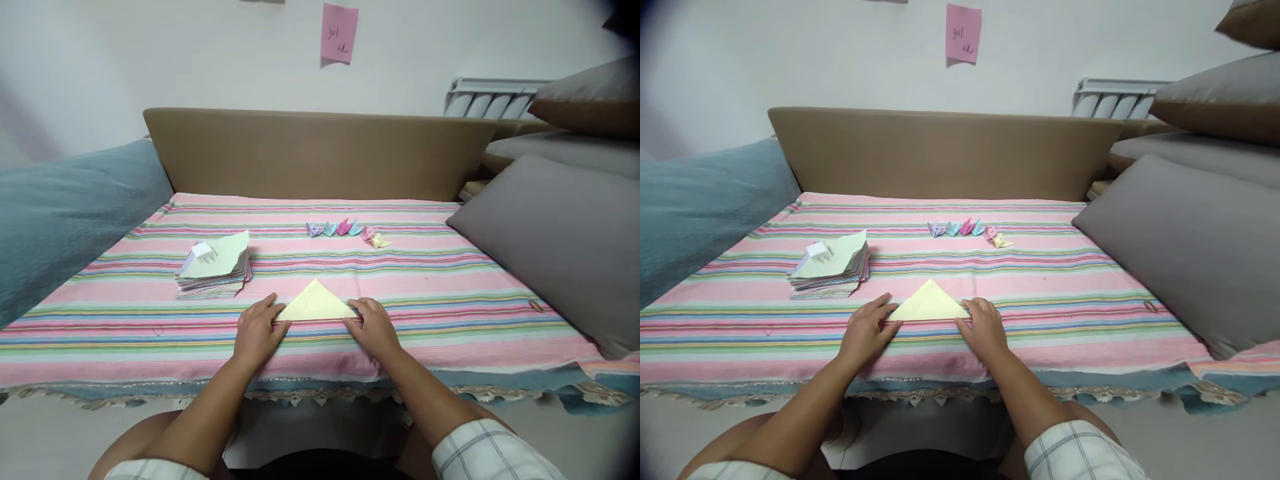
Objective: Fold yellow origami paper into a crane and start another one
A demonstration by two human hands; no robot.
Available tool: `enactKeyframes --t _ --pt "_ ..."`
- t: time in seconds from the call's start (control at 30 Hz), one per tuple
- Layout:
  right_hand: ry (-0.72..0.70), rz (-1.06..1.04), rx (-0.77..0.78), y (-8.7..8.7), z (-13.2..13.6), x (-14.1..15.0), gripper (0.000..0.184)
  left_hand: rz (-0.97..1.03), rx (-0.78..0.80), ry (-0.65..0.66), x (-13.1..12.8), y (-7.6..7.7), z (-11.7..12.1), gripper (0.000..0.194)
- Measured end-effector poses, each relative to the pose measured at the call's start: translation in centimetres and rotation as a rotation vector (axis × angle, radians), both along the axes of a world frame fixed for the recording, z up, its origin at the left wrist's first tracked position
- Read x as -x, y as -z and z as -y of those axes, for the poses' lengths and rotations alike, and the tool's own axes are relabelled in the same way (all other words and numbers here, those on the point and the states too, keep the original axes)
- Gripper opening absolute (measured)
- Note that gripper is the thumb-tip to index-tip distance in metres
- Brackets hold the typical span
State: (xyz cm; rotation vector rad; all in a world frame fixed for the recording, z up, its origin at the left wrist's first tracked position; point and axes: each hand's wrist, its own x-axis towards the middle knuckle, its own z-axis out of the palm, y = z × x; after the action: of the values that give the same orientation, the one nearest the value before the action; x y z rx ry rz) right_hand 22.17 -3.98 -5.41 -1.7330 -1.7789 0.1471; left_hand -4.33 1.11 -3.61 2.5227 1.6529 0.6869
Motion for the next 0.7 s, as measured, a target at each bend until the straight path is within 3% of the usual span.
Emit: enactKeyframes --t 0.13,0.33,0.47,0.7 --pt "-0.003 -0.038 0.031 -0.17 -0.23 0.14 0.027 0.049 0.011 0.014 -0.18 -0.25 0.05 0.027" --pt "-0.035 -0.122 -0.054 0.01 -0.58 0.01 0.014 0.177 0.011 0.044 -0.45 -0.39 0.01 0.007" --pt "-0.075 -0.112 -0.075 0.04 -0.62 -0.10 0.005 0.182 -0.007 0.076 -0.63 -0.52 0.07 0.012" --pt "-0.095 -0.031 -0.044 -0.09 -0.40 -0.17 0.017 0.080 -0.105 0.097 -0.65 -0.05 0.23 0.016"
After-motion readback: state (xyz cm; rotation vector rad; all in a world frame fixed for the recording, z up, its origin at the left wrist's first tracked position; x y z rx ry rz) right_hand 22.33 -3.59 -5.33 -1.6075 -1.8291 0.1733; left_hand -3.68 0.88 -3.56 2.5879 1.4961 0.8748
